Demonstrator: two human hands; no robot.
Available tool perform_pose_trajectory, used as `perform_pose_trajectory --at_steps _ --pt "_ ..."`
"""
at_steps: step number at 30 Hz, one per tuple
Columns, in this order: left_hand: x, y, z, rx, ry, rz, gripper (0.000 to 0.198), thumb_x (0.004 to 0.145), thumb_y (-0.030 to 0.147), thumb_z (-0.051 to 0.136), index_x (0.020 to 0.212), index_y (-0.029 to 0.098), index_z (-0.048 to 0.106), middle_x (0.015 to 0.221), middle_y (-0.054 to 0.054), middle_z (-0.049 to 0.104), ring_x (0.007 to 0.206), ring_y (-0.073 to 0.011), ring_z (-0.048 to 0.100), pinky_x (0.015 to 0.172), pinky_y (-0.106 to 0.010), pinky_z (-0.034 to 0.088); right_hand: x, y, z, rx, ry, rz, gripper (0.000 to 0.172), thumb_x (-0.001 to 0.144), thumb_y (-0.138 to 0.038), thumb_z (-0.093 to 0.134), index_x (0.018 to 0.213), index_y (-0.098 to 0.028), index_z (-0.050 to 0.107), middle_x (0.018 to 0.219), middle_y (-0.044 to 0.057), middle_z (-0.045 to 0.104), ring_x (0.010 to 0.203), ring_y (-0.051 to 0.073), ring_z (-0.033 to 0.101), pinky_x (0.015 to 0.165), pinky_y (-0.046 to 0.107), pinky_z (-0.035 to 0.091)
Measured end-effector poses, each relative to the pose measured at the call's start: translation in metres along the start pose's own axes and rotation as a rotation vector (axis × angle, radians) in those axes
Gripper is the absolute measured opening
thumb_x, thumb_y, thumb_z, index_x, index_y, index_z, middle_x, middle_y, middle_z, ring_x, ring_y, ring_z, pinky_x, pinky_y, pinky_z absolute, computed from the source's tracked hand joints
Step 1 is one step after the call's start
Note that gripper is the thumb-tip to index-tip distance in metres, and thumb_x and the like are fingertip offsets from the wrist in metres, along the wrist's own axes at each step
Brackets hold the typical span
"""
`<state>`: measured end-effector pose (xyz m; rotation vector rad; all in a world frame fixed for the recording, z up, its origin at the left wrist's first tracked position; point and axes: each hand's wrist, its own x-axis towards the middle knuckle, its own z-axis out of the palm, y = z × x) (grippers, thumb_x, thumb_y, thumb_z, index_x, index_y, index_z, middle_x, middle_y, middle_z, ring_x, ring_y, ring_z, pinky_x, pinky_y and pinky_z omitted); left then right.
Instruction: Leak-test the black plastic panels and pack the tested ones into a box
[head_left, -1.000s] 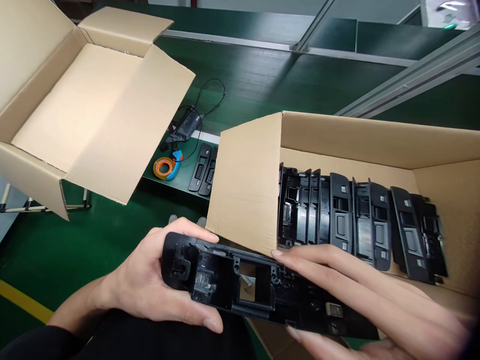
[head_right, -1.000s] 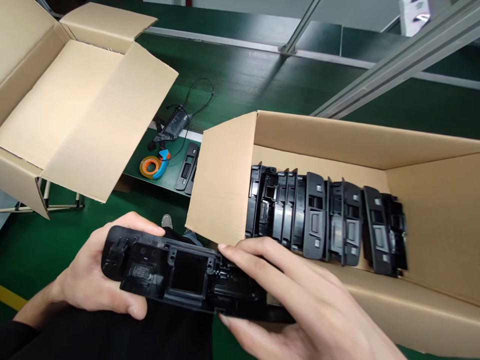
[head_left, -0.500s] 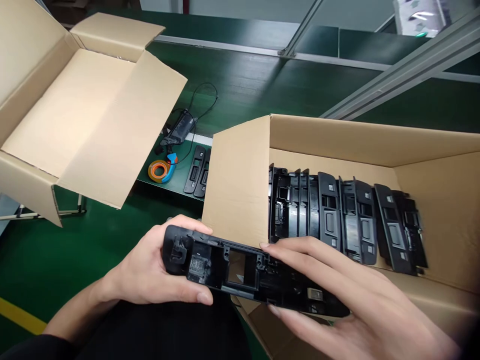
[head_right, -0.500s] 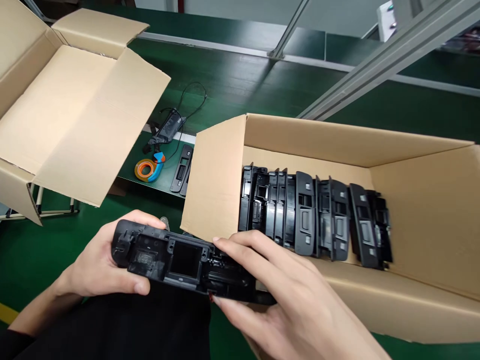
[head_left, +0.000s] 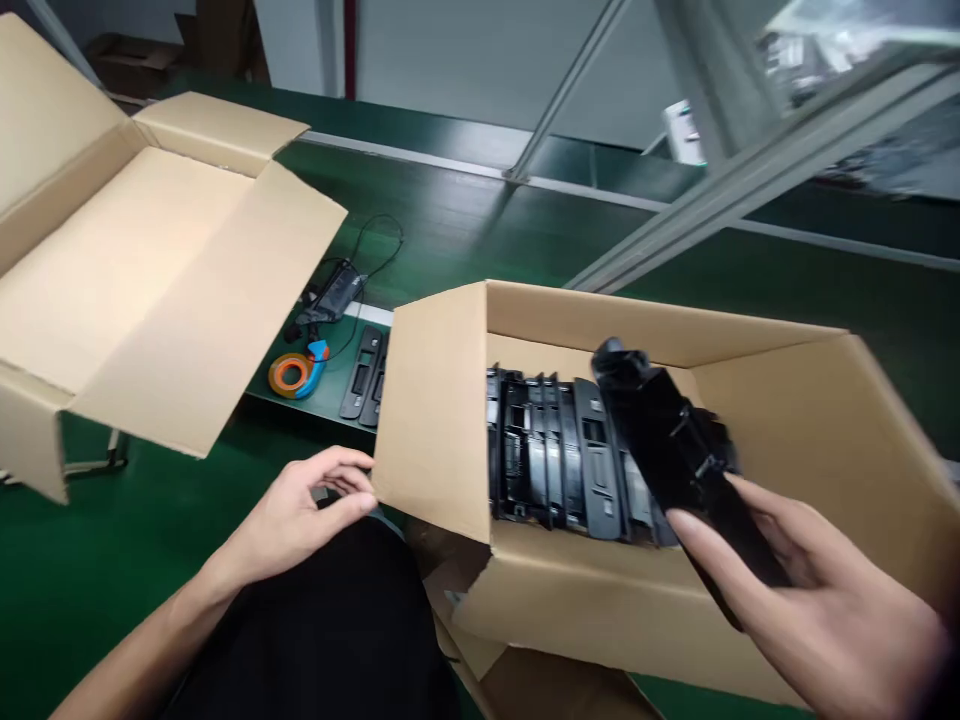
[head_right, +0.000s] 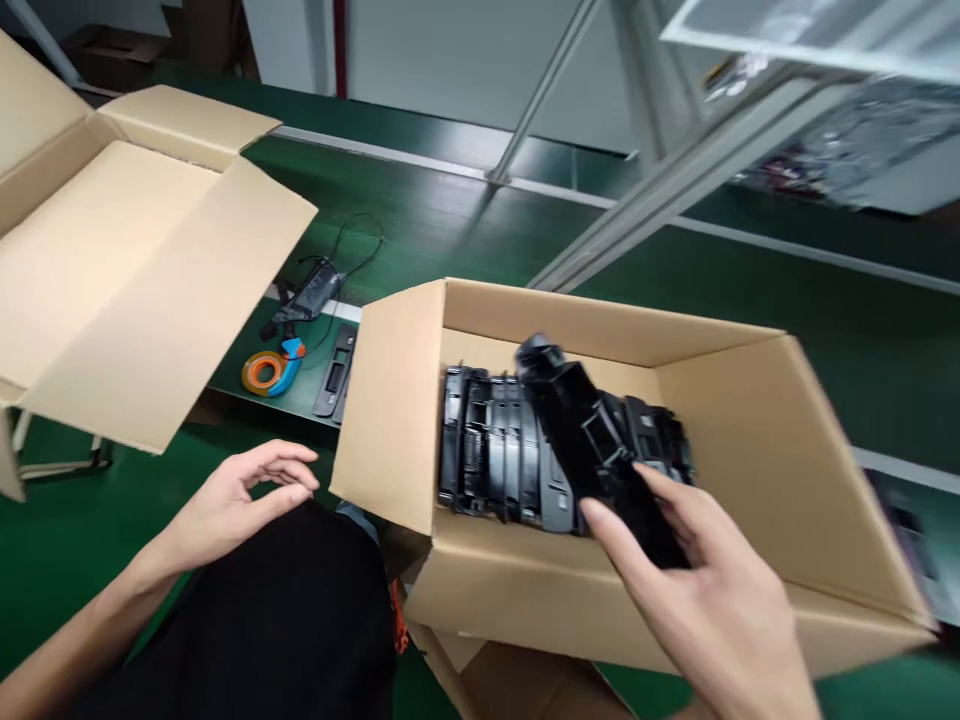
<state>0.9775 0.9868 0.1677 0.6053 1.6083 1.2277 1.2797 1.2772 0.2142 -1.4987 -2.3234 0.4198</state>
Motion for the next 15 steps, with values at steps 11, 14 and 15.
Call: perform_pose_trajectory --at_steps 11,14,15 --pt "0.015 -0.034 0.010 0.247 0.013 -0.041 0.046 0.096 0.058 0.069 0.127 0.024 0.075 0.114 -0.008 0.084 0.110 -0.0268 0.079 0.096 -0.036 0.065 0.039 0.056 0.000 -0.130 -0.029 0.481 0.061 0.091 -0.056 0.064 0.136 -0.015 0.069 0.133 0.022 0.073 0.126 0.039 0.069 0.108 0.051 0.053" --pt "0.019 -0.028 0.020 0.294 -0.033 -0.009 0.044 0.098 0.056 0.067 0.128 0.024 0.075 0.116 -0.009 0.083 0.113 -0.0266 0.078 0.100 -0.037 0.064 0.037 0.041 0.021 -0.190 -0.120 0.383 0.065 0.098 -0.054 0.056 0.147 -0.011 0.061 0.146 0.024 0.066 0.138 0.038 0.062 0.115 0.049 0.048" --pt "0.020 -0.026 0.023 0.311 -0.051 0.003 0.043 0.099 0.055 0.066 0.127 0.024 0.075 0.118 -0.009 0.083 0.113 -0.0263 0.078 0.102 -0.037 0.064 0.036 0.030 0.029 -0.181 -0.153 0.351 0.064 0.101 -0.052 0.054 0.149 -0.010 0.059 0.148 0.024 0.065 0.140 0.037 0.061 0.116 0.047 0.047"
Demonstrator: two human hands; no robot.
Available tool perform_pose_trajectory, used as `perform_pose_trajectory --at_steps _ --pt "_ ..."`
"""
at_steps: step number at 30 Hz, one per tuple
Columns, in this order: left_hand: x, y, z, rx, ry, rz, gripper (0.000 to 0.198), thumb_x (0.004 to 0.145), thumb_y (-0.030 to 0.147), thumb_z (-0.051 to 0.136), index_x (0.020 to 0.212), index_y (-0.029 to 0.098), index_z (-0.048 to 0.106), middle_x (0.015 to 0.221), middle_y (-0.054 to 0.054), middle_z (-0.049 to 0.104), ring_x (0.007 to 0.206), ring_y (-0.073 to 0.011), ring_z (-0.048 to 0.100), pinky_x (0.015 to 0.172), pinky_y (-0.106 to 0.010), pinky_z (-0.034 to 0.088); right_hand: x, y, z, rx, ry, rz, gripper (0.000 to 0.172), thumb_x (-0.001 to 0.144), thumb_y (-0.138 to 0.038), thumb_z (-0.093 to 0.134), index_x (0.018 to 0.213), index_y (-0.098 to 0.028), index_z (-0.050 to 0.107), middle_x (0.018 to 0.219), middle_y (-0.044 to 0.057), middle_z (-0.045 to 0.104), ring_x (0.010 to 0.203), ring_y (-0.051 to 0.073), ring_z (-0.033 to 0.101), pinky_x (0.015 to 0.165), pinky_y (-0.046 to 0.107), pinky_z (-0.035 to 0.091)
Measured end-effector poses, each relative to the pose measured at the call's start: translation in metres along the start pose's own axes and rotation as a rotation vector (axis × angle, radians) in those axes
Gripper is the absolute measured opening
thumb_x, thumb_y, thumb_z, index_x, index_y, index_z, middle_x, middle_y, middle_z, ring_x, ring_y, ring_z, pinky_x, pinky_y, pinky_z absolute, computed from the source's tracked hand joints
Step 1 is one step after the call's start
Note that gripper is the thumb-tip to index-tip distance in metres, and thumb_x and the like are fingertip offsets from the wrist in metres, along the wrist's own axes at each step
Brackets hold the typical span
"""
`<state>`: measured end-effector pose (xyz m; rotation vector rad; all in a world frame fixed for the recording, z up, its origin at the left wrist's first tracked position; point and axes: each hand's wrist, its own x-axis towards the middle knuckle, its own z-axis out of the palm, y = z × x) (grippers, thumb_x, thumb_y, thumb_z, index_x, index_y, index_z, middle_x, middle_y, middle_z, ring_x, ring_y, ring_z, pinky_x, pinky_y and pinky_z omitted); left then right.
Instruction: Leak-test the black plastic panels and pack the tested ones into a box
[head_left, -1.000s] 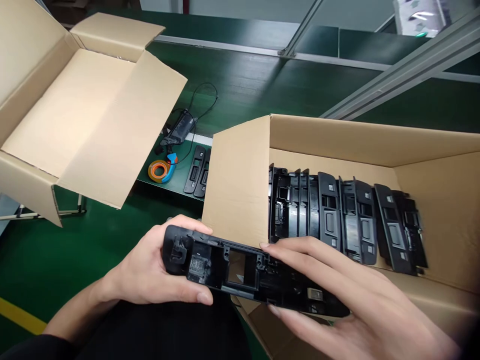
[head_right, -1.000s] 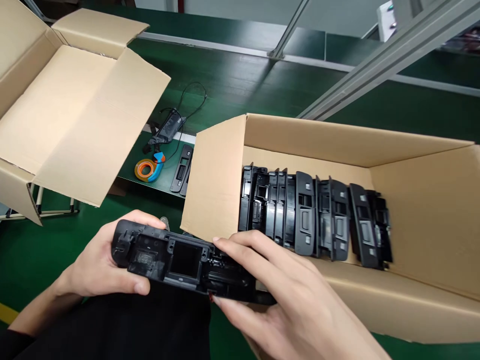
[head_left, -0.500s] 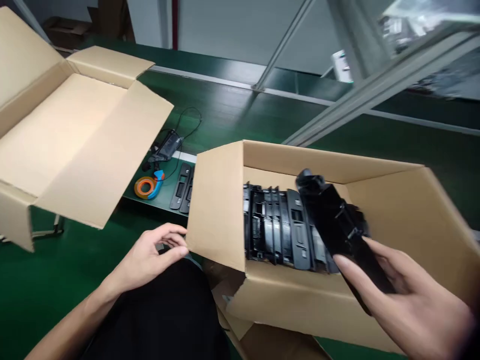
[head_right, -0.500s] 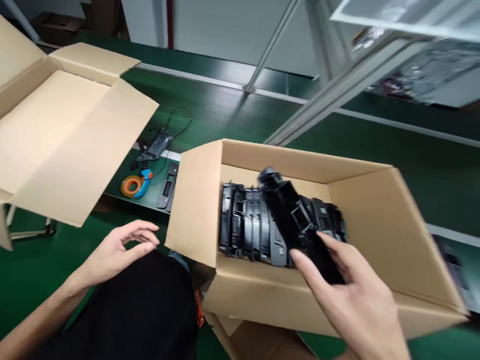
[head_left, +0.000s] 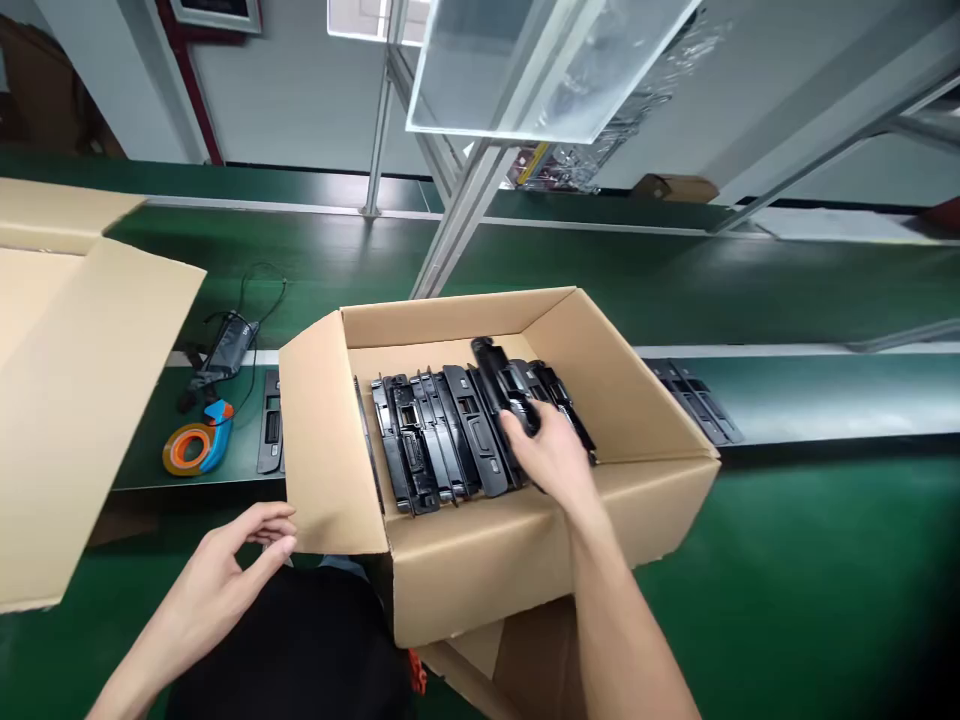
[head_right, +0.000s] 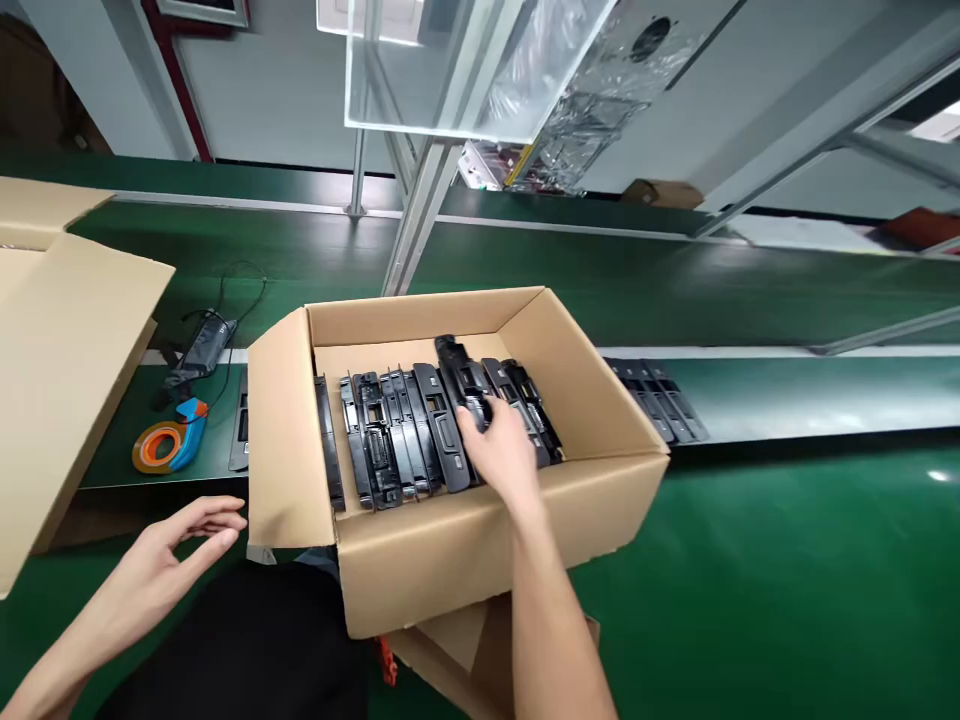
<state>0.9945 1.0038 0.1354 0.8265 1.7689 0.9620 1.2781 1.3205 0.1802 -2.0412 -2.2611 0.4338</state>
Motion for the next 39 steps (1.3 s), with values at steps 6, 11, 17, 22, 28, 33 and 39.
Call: perform_pose_trajectory --at_steps 6,11,17,22,28,33,39 --pt "0.000 0.005 0.011 0.093 -0.072 0.058 0.045 0.102 0.056 0.063 0.133 0.026 0.075 0.127 -0.010 0.081 0.120 -0.0278 0.077 0.109 -0.040 0.062 -0.039 -0.071 0.035 -0.006 -0.359 -0.186 0.056 0.111 -0.049 0.039 0.150 -0.010 0.052 0.149 0.024 0.065 0.131 0.035 0.069 0.108 0.040 0.051" --pt "-0.003 -0.005 0.013 0.173 -0.111 0.071 0.044 0.100 0.056 0.066 0.135 0.031 0.076 0.135 -0.006 0.080 0.128 -0.0287 0.075 0.114 -0.041 0.059 -0.057 -0.095 0.051 -0.009 -0.489 -0.280 0.055 0.111 -0.049 0.043 0.143 -0.006 0.056 0.134 0.026 0.074 0.125 0.037 0.072 0.102 0.039 0.053" --pt "0.005 -0.029 0.011 0.231 -0.157 0.115 0.044 0.098 0.056 0.067 0.133 0.032 0.078 0.131 -0.005 0.082 0.125 -0.0312 0.077 0.111 -0.043 0.061 -0.053 -0.095 0.061 -0.083 -0.525 -0.317 0.065 0.104 -0.051 0.059 0.144 0.000 0.054 0.127 0.031 0.075 0.125 0.041 0.072 0.100 0.043 0.055" --pt "0.008 -0.035 0.013 0.257 -0.186 0.126 0.047 0.098 0.057 0.066 0.134 0.030 0.077 0.135 -0.006 0.081 0.129 -0.0315 0.075 0.115 -0.044 0.059 -0.059 -0.097 0.069 -0.126 -0.519 -0.345 0.084 0.098 -0.056 0.071 0.153 0.003 0.047 0.123 0.031 0.076 0.125 0.042 0.073 0.098 0.042 0.057" --pt "0.001 -0.032 0.023 0.218 -0.081 0.137 0.045 0.096 0.058 0.065 0.130 0.030 0.079 0.132 -0.006 0.082 0.126 -0.0324 0.077 0.113 -0.046 0.060 -0.026 -0.085 0.043 -0.165 -0.484 -0.320 0.063 0.095 -0.071 0.070 0.127 -0.017 0.075 0.113 0.017 0.083 0.112 0.035 0.078 0.094 0.038 0.058" --pt "-0.003 -0.028 0.028 0.207 -0.032 0.119 0.043 0.095 0.055 0.066 0.128 0.031 0.080 0.130 -0.005 0.083 0.124 -0.0323 0.078 0.111 -0.045 0.062 0.055 -0.027 -0.002 -0.282 -0.286 -0.081 0.050 0.111 -0.050 0.047 0.138 -0.014 0.070 0.136 0.022 0.075 0.129 0.033 0.071 0.106 0.043 0.053" --pt "0.001 -0.029 0.025 0.276 -0.073 0.106 0.041 0.098 0.052 0.064 0.132 0.032 0.079 0.135 -0.004 0.080 0.127 -0.0315 0.076 0.113 -0.045 0.060 0.092 0.025 0.007 -0.331 -0.320 0.016 0.037 0.098 -0.043 0.077 0.121 -0.014 0.076 0.120 0.016 0.080 0.114 0.027 0.076 0.103 0.043 0.057"
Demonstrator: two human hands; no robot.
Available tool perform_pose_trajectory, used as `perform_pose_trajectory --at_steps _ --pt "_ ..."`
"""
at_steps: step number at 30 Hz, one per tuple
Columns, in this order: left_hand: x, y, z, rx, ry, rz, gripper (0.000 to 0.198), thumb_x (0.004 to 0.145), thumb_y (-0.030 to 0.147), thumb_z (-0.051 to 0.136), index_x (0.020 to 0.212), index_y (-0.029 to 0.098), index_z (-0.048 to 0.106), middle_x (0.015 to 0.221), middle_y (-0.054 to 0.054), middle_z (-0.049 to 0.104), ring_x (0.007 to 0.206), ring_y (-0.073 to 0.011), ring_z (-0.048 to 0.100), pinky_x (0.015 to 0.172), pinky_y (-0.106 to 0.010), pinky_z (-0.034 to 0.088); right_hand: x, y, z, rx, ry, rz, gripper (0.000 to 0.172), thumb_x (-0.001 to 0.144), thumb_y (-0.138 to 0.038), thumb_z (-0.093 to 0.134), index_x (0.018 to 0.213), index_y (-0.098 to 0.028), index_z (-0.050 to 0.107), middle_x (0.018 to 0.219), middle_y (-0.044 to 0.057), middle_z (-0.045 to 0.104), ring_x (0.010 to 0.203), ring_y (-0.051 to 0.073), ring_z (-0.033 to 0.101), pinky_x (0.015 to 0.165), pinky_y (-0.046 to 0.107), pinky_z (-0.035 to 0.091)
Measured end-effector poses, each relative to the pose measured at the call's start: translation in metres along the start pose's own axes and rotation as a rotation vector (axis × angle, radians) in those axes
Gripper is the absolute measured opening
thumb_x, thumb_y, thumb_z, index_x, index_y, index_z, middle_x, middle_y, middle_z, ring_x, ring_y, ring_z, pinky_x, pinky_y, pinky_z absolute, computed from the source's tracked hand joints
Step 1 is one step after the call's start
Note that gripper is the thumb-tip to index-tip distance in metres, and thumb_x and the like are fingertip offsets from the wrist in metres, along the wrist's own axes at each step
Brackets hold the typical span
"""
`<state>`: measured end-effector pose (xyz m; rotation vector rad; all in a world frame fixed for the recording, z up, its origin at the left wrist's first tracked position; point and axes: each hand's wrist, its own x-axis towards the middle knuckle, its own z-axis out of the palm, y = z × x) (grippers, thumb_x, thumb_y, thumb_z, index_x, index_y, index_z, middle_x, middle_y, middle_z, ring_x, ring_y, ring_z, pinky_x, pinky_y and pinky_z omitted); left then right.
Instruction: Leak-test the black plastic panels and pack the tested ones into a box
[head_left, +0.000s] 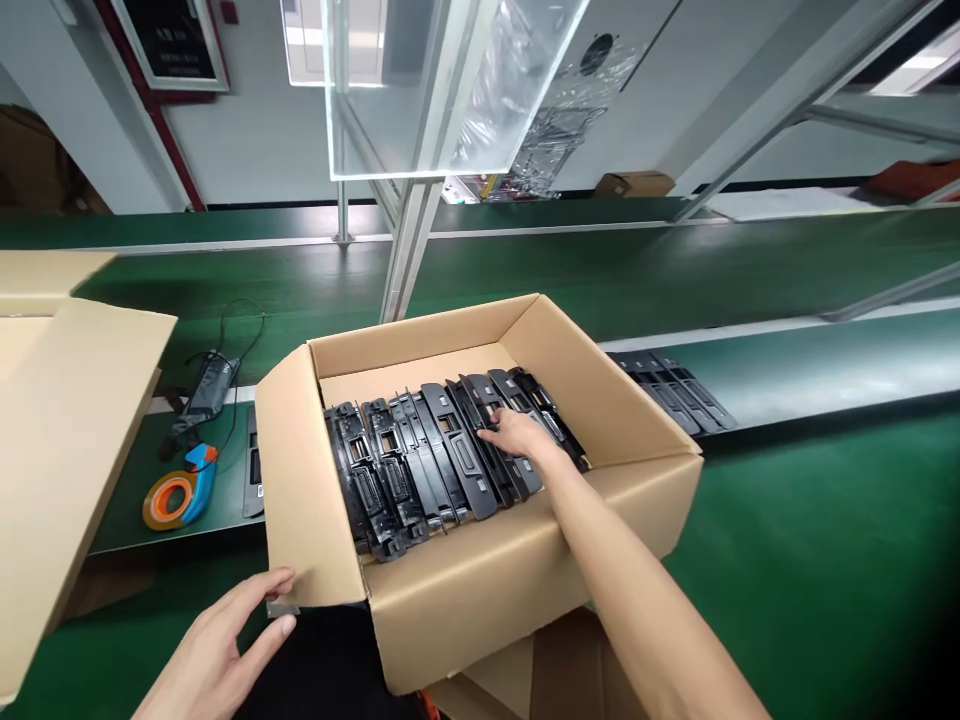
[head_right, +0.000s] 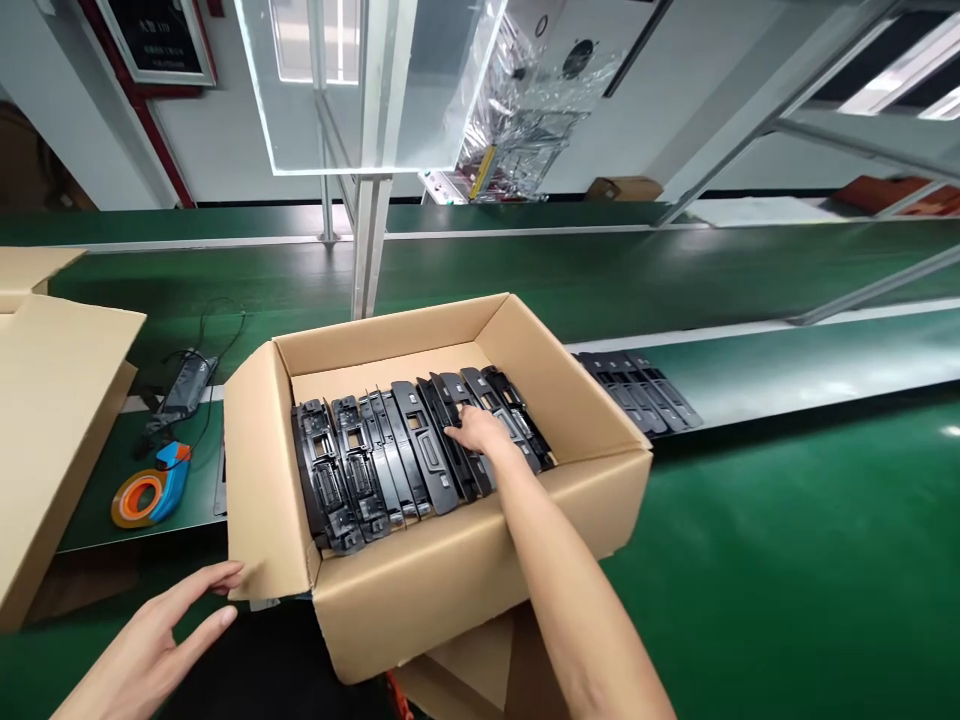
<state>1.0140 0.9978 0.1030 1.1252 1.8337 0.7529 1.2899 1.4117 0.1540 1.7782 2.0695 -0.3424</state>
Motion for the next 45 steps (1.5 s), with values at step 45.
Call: perform_pose_trajectory --at_steps 45 --pt "-0.054 0.048 -0.073 -1.138 -0.068 0.191 0.068 0.069 0.023 0.102 0.130 0.028 0.073 0.105 -0.005 0.078 0.089 -0.0174 0.074 0.081 -0.025 0.060 -0.216 -0.156 -0.025 0.473 -0.648 -0.870 0.054 0.096 -0.079 0.058 0.116 -0.037 0.086 0.118 0.005 0.083 0.109 0.031 0.078 0.101 0.038 0.064"
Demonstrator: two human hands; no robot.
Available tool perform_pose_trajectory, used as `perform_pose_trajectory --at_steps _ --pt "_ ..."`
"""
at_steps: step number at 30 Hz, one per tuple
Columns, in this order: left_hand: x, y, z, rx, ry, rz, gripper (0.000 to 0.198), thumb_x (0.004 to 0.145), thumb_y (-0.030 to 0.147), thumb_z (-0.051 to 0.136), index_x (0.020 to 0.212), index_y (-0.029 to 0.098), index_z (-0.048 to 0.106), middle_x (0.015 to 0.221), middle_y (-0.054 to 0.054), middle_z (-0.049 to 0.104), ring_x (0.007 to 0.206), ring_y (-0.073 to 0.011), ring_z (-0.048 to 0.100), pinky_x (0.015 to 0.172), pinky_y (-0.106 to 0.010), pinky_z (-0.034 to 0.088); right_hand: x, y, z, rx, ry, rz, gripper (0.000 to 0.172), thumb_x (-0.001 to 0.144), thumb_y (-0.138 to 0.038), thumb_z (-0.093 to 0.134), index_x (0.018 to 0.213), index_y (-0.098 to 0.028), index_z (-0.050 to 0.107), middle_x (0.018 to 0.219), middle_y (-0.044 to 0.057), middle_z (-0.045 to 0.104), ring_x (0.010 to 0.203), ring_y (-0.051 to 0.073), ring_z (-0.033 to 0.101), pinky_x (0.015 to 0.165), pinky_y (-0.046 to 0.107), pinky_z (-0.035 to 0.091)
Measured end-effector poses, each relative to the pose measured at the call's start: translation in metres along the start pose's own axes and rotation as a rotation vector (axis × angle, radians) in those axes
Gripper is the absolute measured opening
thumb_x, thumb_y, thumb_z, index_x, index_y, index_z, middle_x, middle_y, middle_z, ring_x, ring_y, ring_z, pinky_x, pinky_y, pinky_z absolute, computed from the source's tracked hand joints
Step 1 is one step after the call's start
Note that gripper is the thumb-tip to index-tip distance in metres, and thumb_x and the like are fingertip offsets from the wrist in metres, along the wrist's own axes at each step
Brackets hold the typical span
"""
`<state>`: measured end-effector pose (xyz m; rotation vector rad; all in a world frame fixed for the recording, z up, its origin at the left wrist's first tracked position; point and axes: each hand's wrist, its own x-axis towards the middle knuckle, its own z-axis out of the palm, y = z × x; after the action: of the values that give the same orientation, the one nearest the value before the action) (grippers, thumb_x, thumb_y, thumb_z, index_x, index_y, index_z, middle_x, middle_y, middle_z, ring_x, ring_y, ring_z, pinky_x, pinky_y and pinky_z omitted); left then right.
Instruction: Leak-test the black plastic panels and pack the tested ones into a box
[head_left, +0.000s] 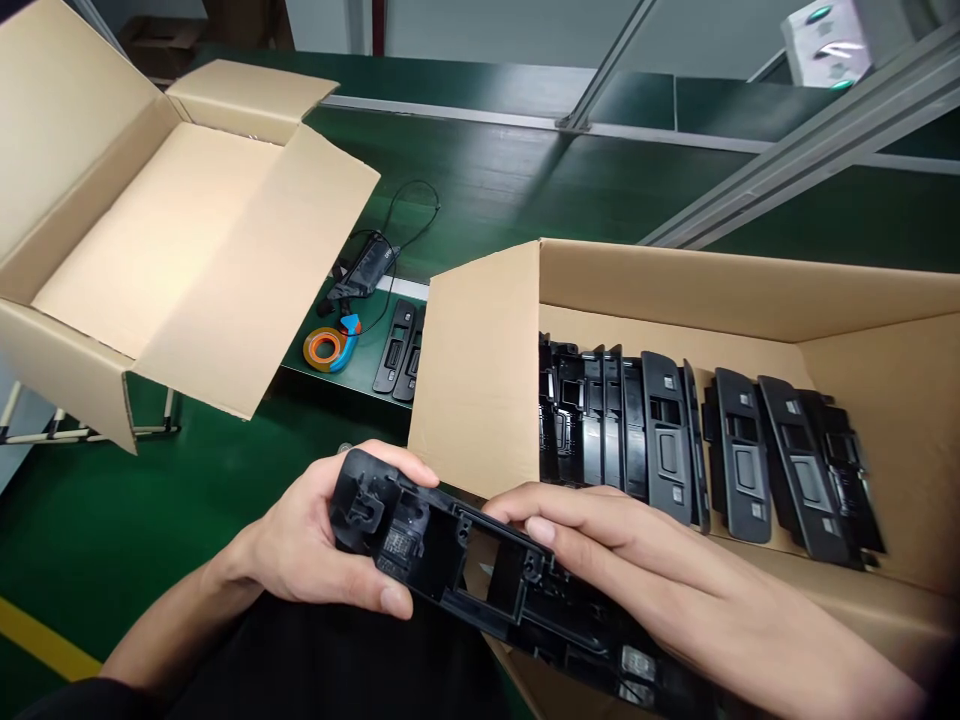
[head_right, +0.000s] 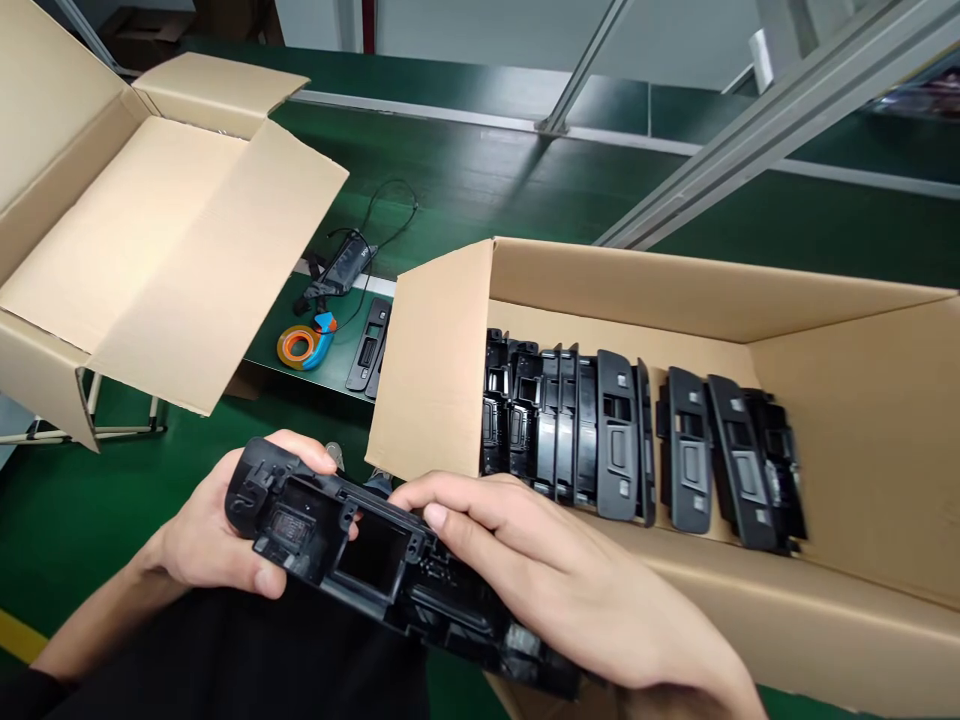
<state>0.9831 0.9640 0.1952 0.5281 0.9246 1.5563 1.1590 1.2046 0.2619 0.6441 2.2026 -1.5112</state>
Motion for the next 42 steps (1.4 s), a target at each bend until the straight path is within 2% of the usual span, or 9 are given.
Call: perform_pose_trajectory --at_steps 8,14,21,24,27,29,33,36,42 --pt "-0.001 0.002 -0.003 0.006 -0.015 -0.019 0.065 0.072 0.026 0.100 0.131 0.030 0.073 0.107 -0.005 0.079 0.090 -0.0176 0.075 0.082 -0.026 0.060 0.003 0.006 0.006 -0.022 -0.012 0.018 0.056 0.098 -0.080 0.054 0.119 -0.039 0.084 0.123 0.003 0.082 0.113 0.031 0.077 0.106 0.041 0.062" --pt "-0.004 0.001 -0.006 0.048 0.007 -0.009 0.064 0.074 0.031 0.099 0.132 0.025 0.071 0.110 -0.008 0.079 0.091 -0.0196 0.075 0.082 -0.028 0.061 0.005 -0.013 0.007 -0.023 -0.017 0.070 0.063 0.096 -0.085 0.051 0.118 -0.036 0.085 0.123 0.004 0.082 0.116 0.032 0.076 0.107 0.043 0.061" --pt "-0.008 0.004 -0.011 -0.015 0.080 -0.034 0.064 0.071 0.033 0.100 0.126 0.020 0.071 0.108 -0.010 0.080 0.092 -0.0255 0.080 0.080 -0.032 0.064 0.020 -0.019 0.010 0.099 -0.033 0.023 0.057 0.096 -0.080 0.060 0.113 -0.033 0.087 0.118 0.006 0.083 0.110 0.030 0.076 0.103 0.040 0.061" --pt "-0.017 0.009 -0.022 -0.107 0.121 -0.006 0.063 0.074 0.037 0.098 0.128 0.022 0.070 0.108 -0.011 0.082 0.091 -0.0298 0.083 0.082 -0.037 0.067 0.030 -0.017 0.011 0.259 -0.079 0.003 0.058 0.098 -0.075 0.061 0.117 -0.026 0.086 0.104 0.009 0.083 0.094 0.025 0.076 0.088 0.036 0.063" --pt "-0.033 0.012 -0.043 -0.129 0.185 0.064 0.061 0.081 0.038 0.092 0.136 0.025 0.067 0.115 -0.013 0.083 0.094 -0.0349 0.084 0.085 -0.047 0.070 0.036 -0.011 0.012 0.438 -0.098 -0.027 0.060 0.099 -0.072 0.065 0.119 -0.019 0.084 0.095 0.011 0.082 0.085 0.022 0.074 0.078 0.033 0.060" --pt "-0.042 0.013 -0.056 -0.104 0.221 0.152 0.059 0.084 0.037 0.088 0.139 0.026 0.066 0.115 -0.013 0.083 0.093 -0.0365 0.084 0.083 -0.050 0.070 0.038 -0.008 0.014 0.509 -0.080 -0.050 0.053 0.096 -0.068 0.071 0.114 -0.020 0.086 0.097 0.011 0.082 0.089 0.021 0.074 0.080 0.031 0.059" --pt "-0.056 0.015 -0.073 -0.073 0.294 0.294 0.054 0.089 0.042 0.079 0.140 0.025 0.068 0.111 -0.011 0.084 0.084 -0.0308 0.083 0.075 -0.042 0.069 0.044 -0.013 0.023 0.558 -0.040 -0.076 0.038 0.092 -0.058 0.082 0.108 -0.024 0.086 0.107 0.008 0.083 0.098 0.021 0.075 0.088 0.031 0.058" --pt "-0.064 0.018 -0.079 -0.035 0.302 0.324 0.057 0.088 0.042 0.079 0.141 0.024 0.068 0.110 -0.011 0.084 0.084 -0.0297 0.082 0.075 -0.041 0.069 0.050 -0.023 0.032 0.557 -0.076 -0.090 0.041 0.092 -0.059 0.082 0.111 -0.023 0.086 0.104 0.007 0.082 0.094 0.020 0.074 0.083 0.030 0.058" --pt "-0.092 0.024 -0.100 0.004 0.365 0.355 0.068 0.083 0.050 0.074 0.146 0.028 0.063 0.108 -0.012 0.084 0.083 -0.0366 0.080 0.073 -0.050 0.066 0.062 -0.047 0.052 0.532 -0.124 -0.140 0.046 0.093 -0.063 0.079 0.113 -0.022 0.085 0.093 0.005 0.078 0.081 0.017 0.068 0.077 0.029 0.055"
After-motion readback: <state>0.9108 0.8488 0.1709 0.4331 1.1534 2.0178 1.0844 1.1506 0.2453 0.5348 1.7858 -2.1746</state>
